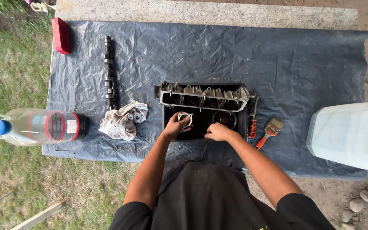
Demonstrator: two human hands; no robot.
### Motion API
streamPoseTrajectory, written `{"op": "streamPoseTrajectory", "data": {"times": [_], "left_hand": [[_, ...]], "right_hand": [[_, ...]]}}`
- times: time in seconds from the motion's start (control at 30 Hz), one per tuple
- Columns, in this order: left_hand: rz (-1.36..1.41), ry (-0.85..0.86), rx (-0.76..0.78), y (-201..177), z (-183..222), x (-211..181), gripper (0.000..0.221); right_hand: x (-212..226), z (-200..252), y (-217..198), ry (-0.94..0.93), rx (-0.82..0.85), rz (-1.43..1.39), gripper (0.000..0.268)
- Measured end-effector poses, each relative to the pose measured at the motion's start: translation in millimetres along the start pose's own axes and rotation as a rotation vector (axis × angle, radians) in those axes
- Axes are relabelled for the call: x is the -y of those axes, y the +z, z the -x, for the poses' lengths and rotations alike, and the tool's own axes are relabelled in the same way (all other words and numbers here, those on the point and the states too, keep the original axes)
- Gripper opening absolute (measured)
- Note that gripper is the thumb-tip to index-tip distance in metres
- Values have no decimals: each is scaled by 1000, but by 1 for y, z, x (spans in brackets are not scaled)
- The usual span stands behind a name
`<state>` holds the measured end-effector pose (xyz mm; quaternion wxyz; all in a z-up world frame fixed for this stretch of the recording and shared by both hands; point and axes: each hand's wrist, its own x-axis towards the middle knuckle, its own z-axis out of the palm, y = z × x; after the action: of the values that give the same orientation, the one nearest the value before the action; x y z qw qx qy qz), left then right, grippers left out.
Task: Cleaning engine components by wiping them with a rag and using a brush.
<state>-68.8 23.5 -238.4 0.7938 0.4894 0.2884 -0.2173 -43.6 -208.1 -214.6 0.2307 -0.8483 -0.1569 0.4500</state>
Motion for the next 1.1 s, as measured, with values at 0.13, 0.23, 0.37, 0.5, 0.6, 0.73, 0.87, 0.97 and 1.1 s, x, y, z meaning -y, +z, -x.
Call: {"op": "streamPoseTrajectory", "data": {"times": [0.13, 0.23, 0.37, 0.5, 0.6, 0.73, 0.87, 0.97, 1.1], "left_hand": [[188, -72, 6, 4, 6, -4, 54], [371, -171, -51, 3, 4, -8, 40], [530, -299, -58, 0, -3, -7, 19], [576, -361, -5, -5, -17, 9, 28], [531, -367, 69, 9, -12, 11, 40], [517, -330, 85, 2, -50, 48, 41], [481, -329, 42, -4, -63, 57, 42], [352, -330, 39, -12, -66, 53, 43], [239, -286, 75, -3, -37, 36, 48]], "right_hand": [[-3, 0, 2, 6, 13, 4, 26], [10, 13, -5, 29, -97, -99, 30], [13, 22, -5, -12, -327, -171, 18], [21, 27, -1, -101, -508, -179, 16], [20, 20, 18, -111, -647, -107, 12], [25, 11, 25, -208, -705, -121, 9], [25, 11, 22, -302, -860, 126, 17], [27, 13, 31, -389, -918, 223, 22], [13, 13, 30, -390, -922, 186, 22]]}}
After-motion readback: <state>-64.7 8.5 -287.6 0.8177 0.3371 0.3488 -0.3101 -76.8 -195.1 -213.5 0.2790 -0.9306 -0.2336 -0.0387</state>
